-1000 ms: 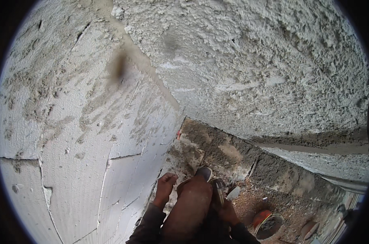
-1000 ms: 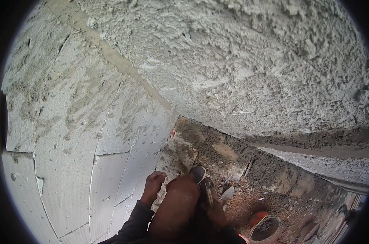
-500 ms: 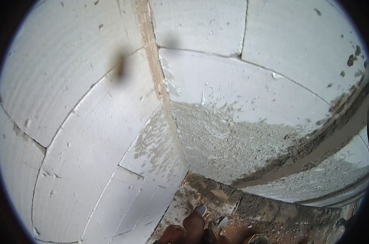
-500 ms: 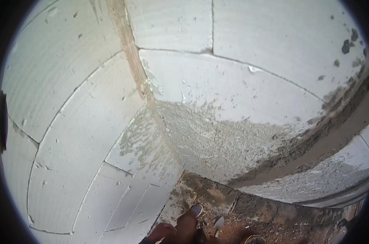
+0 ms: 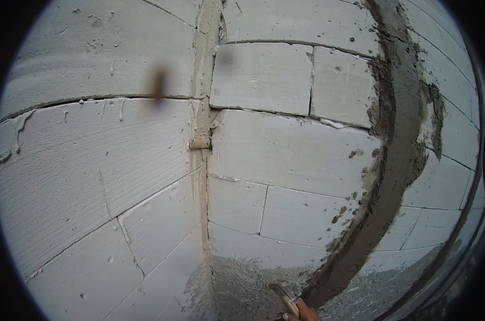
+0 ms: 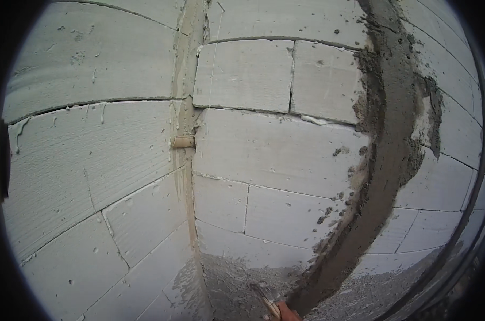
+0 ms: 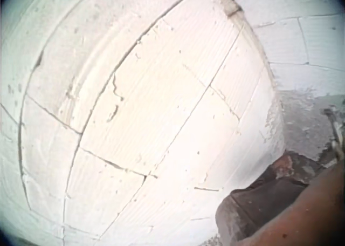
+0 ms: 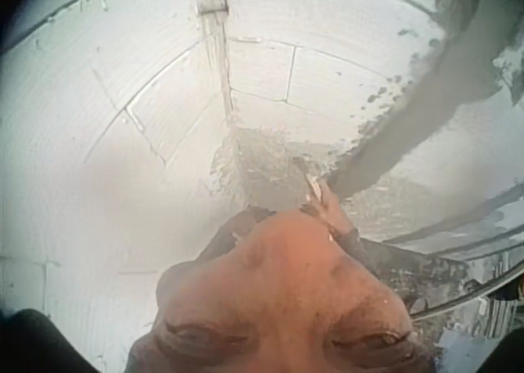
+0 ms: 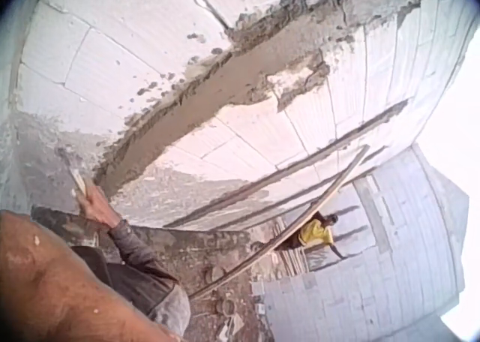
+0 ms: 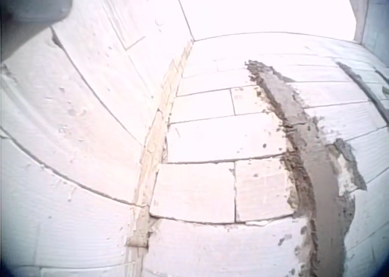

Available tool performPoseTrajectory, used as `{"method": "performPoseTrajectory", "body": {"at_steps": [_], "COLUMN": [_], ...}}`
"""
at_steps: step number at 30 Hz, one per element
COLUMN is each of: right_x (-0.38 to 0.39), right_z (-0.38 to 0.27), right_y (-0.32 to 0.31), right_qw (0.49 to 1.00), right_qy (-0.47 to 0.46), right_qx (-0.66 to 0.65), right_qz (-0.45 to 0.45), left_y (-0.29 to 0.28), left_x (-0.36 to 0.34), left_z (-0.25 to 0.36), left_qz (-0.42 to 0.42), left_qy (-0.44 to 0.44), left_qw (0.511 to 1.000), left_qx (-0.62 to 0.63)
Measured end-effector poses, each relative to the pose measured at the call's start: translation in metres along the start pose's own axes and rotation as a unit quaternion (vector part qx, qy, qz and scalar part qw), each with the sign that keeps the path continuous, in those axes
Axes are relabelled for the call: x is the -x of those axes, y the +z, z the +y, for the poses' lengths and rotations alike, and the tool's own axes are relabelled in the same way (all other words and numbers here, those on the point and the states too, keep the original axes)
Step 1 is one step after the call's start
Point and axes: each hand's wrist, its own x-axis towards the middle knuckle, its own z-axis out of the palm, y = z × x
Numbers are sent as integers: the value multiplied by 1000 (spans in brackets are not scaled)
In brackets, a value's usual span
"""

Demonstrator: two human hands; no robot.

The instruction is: The person uses a wooden float to smooth wet mortar on a block wall, applies more mortar with a trowel, and uses a hammer to drive a nail into a pipe.

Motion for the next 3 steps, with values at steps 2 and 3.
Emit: {"method": "performPoseTrajectory", "body": {"at_steps": [2, 3], "right_x": [-22, -21], "right_z": [-18, -19], "right_y": [-50, -53], "right_qw": [993, 993], "right_qy": [12, 10], "right_qx": [113, 116], "right_qz": [-10, 0], "left_y": [-15, -22], "left_x": [-28, -42], "left_z": [11, 14], "left_qz": [-23, -30], "left_qy": [31, 42], "left_qw": [999, 998], "left_qx": [18, 27]}}
